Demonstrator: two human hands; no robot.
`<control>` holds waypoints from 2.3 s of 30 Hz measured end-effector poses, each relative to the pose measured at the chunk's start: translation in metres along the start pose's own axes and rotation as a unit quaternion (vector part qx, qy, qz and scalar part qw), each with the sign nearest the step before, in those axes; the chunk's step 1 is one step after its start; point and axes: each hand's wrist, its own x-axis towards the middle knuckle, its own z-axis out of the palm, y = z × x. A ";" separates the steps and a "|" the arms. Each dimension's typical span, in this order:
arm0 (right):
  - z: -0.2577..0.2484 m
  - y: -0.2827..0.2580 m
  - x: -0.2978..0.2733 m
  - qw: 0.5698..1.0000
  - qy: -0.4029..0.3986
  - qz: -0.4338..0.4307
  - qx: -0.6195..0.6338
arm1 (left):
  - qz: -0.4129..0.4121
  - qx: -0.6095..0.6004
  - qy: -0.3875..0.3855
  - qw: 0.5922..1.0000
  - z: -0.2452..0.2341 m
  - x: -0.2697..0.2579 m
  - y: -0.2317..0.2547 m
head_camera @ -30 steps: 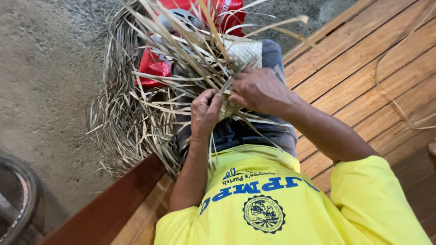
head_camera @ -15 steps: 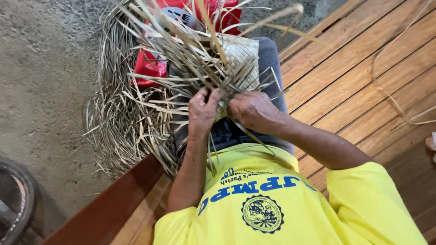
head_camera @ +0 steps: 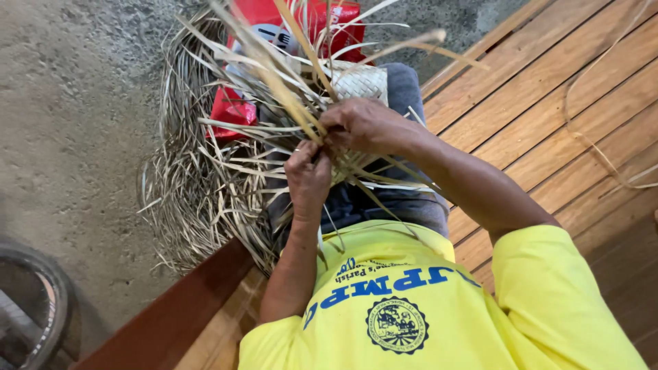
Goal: Weaving dried plant fibers together to create a basket or mat
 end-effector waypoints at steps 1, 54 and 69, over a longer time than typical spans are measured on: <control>0.006 0.008 0.001 1.000 0.002 0.000 0.001 | 0.001 0.001 -0.001 1.000 0.000 -0.002 -0.002; 0.001 0.014 -0.030 0.907 0.162 -0.327 -0.211 | -0.164 -0.035 -0.098 0.981 0.006 -0.009 -0.013; 0.028 0.043 0.001 0.947 0.142 -0.248 -0.151 | -0.116 0.020 -0.134 0.984 -0.003 -0.003 -0.023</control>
